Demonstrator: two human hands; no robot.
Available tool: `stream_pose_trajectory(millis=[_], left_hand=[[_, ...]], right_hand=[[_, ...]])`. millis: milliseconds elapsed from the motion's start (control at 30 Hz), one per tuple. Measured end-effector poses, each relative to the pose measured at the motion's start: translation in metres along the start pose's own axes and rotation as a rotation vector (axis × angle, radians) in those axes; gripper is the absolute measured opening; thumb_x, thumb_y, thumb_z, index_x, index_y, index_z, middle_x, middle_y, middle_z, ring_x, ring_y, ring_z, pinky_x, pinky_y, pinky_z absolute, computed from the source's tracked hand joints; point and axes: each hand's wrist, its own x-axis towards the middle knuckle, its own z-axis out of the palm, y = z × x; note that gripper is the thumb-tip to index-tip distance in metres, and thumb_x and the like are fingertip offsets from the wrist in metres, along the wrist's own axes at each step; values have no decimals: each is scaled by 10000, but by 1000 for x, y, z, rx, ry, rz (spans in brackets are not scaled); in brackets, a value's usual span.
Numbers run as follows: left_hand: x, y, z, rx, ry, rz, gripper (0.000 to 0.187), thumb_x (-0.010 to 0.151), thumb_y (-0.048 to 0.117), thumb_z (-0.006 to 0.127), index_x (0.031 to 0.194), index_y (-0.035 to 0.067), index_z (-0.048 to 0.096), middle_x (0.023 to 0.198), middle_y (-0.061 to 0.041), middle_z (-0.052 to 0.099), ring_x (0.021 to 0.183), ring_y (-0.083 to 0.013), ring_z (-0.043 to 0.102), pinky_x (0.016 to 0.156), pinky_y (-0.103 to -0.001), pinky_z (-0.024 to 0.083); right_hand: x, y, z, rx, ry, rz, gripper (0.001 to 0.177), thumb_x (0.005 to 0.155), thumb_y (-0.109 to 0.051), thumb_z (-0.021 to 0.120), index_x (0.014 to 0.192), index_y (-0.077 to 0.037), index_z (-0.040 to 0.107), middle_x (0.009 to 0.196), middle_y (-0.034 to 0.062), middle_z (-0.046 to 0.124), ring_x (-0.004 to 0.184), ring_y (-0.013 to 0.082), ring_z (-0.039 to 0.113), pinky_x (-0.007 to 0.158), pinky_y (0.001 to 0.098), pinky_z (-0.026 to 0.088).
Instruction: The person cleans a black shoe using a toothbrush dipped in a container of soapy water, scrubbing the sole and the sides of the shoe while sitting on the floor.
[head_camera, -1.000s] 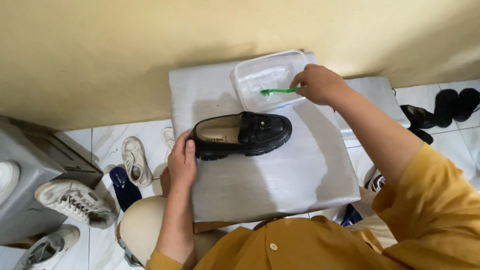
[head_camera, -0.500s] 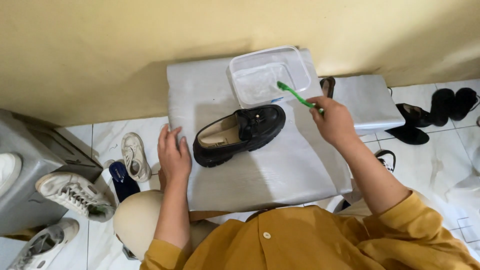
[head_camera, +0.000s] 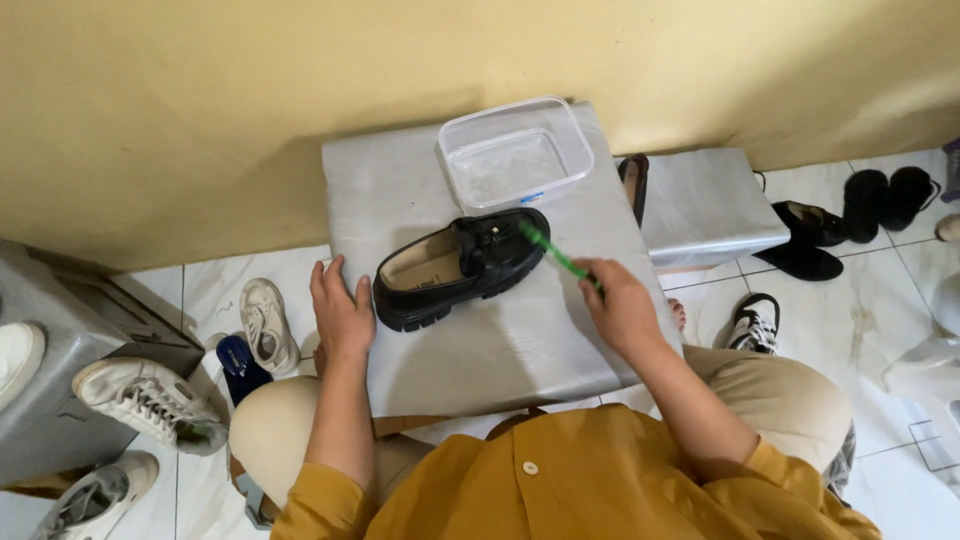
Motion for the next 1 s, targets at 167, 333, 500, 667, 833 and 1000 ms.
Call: stream_pose_trajectory(millis=[167,333,500,667,833,1000], left_hand=[[-1,2,-4,-18,30,-18,480,1059,301,563,1498,145,451,1596,-228,276,1440,-454,378,1169,-549,373],[-9,-2,-5,-65,68,-64,455,1069,300,550,1495,172,457,1594,-183,292,1447,-419,380,1175,-542,354],[-9,-9,-1,-62,156,-14,463,1051,283,578,1485,165,465,1565,-182,338,1426,-425,405,1164,-546,364],[-17,-6,-4,-46,178,11,457,1050,271,588,1478,162,469,1556,-188,350,1423,-428,406,1159,-546,364],[-26,-1,-12,-53,140,-43,468,1052,287,555,1494,180,445,1577,-175,320,1450,-410,379,1181,-531,345],[-40,-9,-15,-66,79,-102,525,1053,321,555,1533,174,403,1606,-205,261,1479,-427,329,1200,-554,314]], right_hand=[[-2,0,7,33,-3,-9,294,954,-137,679,1243,-180,707,1034,108,730,1000,309,719,889,423,591],[-11,3,6,114,-20,-2,291,940,-111,691,1222,-174,718,1004,103,732,979,313,726,868,419,599],[-20,-1,3,131,-31,-18,309,928,-103,688,1232,-158,701,1000,149,719,983,361,718,855,472,602],[-18,0,5,193,-23,15,299,930,-91,697,1220,-162,721,988,137,725,974,337,726,854,443,605],[1,8,4,127,27,44,294,954,-90,678,1238,-160,713,992,141,717,974,333,723,860,442,608],[-26,-24,6,232,-90,90,338,943,-85,669,1278,-133,673,1022,208,717,1012,401,707,888,508,592]])
